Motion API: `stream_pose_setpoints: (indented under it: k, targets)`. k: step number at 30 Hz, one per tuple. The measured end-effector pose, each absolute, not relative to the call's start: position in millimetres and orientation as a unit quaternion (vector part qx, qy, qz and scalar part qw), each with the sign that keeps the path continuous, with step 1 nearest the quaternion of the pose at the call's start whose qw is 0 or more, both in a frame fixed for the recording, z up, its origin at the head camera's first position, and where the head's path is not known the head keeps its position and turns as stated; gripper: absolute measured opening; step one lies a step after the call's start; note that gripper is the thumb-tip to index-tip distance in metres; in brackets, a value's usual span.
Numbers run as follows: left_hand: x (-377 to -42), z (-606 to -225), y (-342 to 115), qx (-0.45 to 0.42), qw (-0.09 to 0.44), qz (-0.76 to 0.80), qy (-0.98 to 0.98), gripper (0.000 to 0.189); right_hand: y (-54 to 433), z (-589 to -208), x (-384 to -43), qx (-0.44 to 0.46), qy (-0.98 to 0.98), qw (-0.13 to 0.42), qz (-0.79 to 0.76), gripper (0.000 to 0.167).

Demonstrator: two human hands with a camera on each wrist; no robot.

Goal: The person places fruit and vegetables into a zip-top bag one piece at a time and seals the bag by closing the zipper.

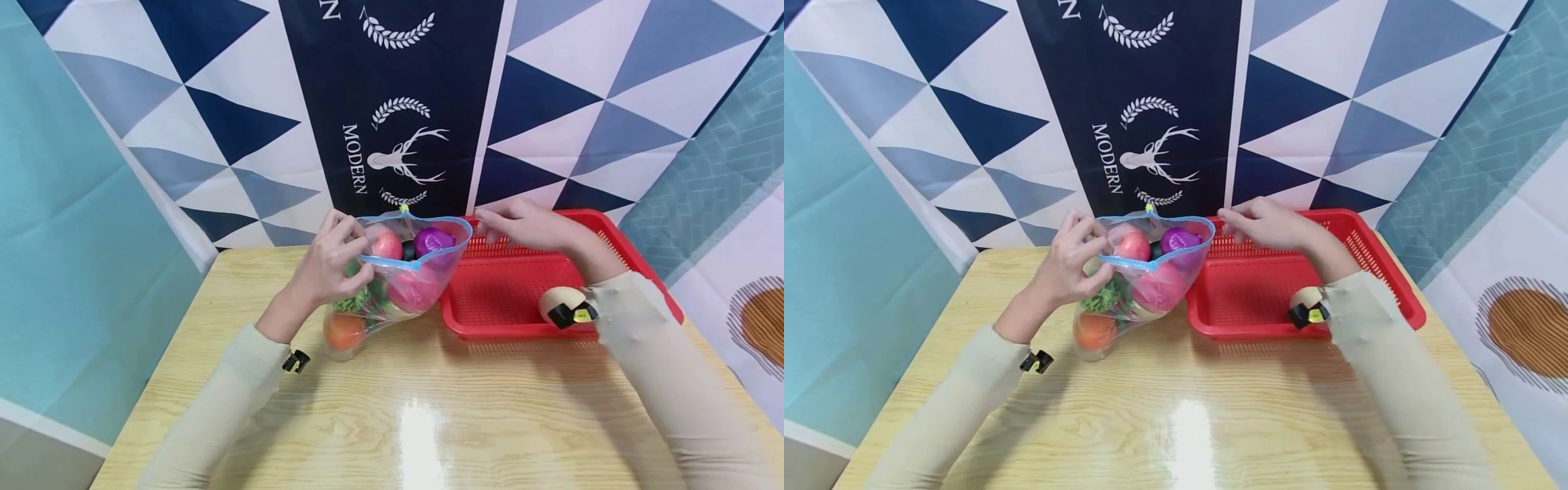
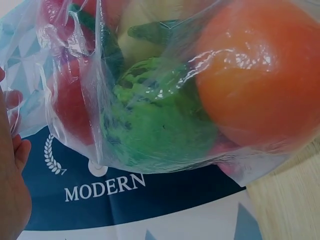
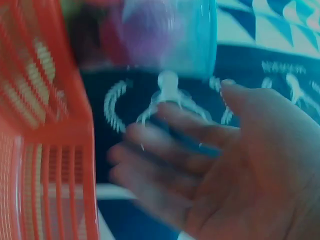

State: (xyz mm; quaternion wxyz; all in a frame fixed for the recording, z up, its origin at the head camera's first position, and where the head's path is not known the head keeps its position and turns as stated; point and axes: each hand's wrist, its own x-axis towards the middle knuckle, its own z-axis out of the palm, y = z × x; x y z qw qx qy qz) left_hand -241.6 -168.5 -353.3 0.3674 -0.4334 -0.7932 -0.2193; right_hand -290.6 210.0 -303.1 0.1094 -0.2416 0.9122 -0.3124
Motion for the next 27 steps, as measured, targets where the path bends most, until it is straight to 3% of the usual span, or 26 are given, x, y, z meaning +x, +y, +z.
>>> stream_pose_setpoints:
  k: [4, 9, 13, 18, 27]
  targets:
    - [-240.8, -353.2, -168.6, -0.431, 0.366, -0.218, -0.795, 0.019, 236.0, -311.5, -303.0, -0.226, 0.926, 0.209, -0.221, 0.036]
    - [-240.2, -353.1, -168.5, -0.43, 0.363, -0.213, -0.799, 0.019, 265.3, -323.9, -310.3, -0.186, 0.913, 0.327, -0.161, 0.061]
    - [-240.5, -353.6, -167.9, -0.43, 0.363, -0.215, -0.798, 0.018, 282.1, -331.5, -311.7, -0.135, 0.897, 0.39, -0.159, 0.066]
    - [-240.7, -354.0, -168.1, -0.429, 0.363, -0.218, -0.798, 0.017, 294.5, -338.3, -313.5, -0.099, 0.886, 0.428, -0.147, 0.069]
    - [-241.2, -354.2, -167.5, -0.428, 0.361, -0.218, -0.799, 0.017, 308.1, -344.0, -309.6, -0.098, 0.885, 0.439, -0.118, 0.07]
